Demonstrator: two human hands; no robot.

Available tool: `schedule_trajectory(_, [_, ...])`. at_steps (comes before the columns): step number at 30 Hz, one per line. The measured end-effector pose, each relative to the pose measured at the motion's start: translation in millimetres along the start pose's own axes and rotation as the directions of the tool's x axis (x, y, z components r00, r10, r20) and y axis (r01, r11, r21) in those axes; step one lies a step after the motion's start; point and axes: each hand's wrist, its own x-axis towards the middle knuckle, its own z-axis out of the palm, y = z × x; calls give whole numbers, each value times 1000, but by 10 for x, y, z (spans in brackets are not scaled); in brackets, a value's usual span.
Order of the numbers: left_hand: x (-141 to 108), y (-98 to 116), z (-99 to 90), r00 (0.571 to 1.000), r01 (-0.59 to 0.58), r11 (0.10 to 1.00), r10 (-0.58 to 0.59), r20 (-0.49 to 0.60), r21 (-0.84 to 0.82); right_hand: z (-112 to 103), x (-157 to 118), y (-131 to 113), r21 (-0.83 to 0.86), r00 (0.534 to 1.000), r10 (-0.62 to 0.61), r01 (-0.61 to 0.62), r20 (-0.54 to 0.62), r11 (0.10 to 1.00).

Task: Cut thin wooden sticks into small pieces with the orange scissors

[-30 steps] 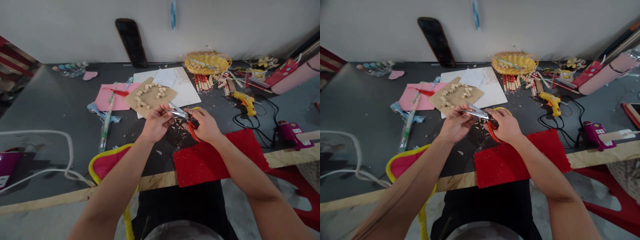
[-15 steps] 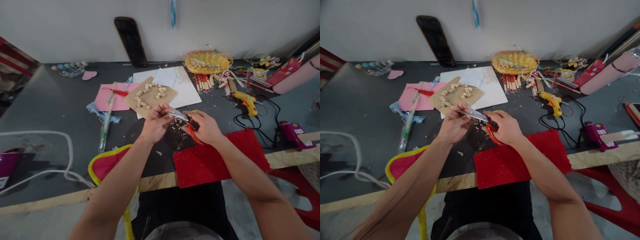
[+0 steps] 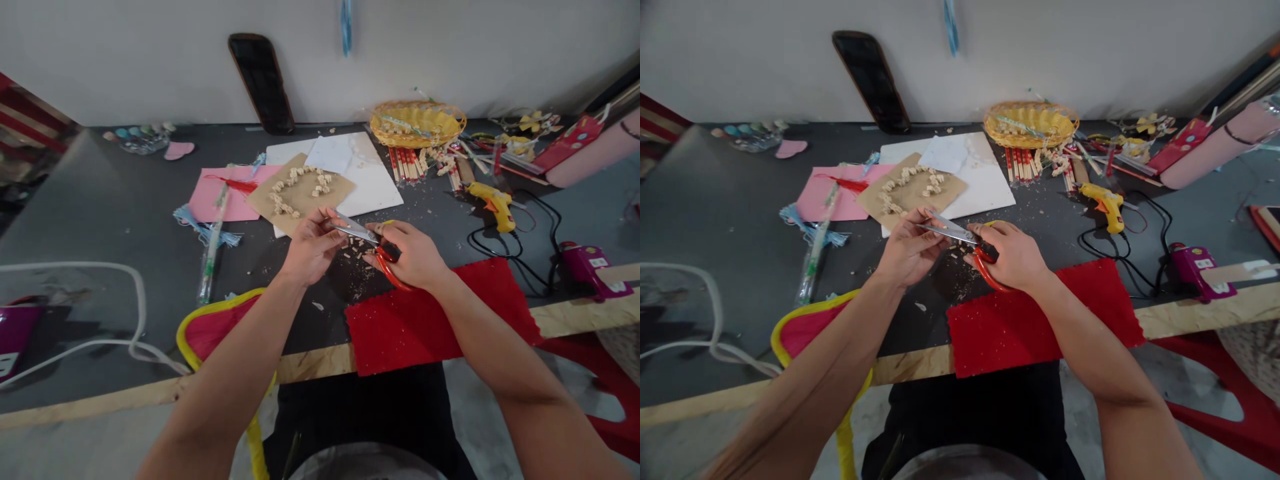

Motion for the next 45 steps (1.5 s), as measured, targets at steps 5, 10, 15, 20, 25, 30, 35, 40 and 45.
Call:
schedule_trajectory(5, [3, 19, -7, 1000, 5, 1000, -5, 16, 1, 3, -4, 10, 7, 1000, -14, 14, 10, 1000])
schedule_trajectory(10, [6, 19, -18, 1000, 12, 1000, -12, 8, 13, 9, -5, 0, -33, 1000, -4, 4, 13, 999])
schedule_trajectory(15, [-1, 17, -24, 1000, -5, 1000, 5, 18, 8, 25, 3, -24, 11, 1000, -26, 26, 9, 1000])
schedule_trajectory(20, [-4, 24, -29, 999, -31, 1000, 31, 31, 1, 43, 17, -47, -2, 998, -56, 56, -5, 998])
schedule_trajectory(25, [-7, 37, -27, 997, -53, 999, 53, 48, 11, 76, 10, -49, -89, 997, -70, 67, -23, 994])
schedule_trajectory(30, [-8, 34, -18, 997, -48, 999, 47, 59, 10, 84, 4, -21, -73, 998, -49, 45, -44, 996])
schedule_trajectory(35, [2, 44, -5, 998, -21, 999, 23, 56, -27, 60, 13, 14, -53, 997, -56, 53, -48, 997])
schedule_trajectory(40, [-1, 66, 0, 998, 6, 1000, -5, 66, -16, 57, 2, 5, -24, 997, -66, 65, -30, 998])
schedule_trajectory(45, [0, 56, 1, 998, 32, 999, -33, 61, 16, 45, -2, 1, -37, 999, -49, 49, -7, 998])
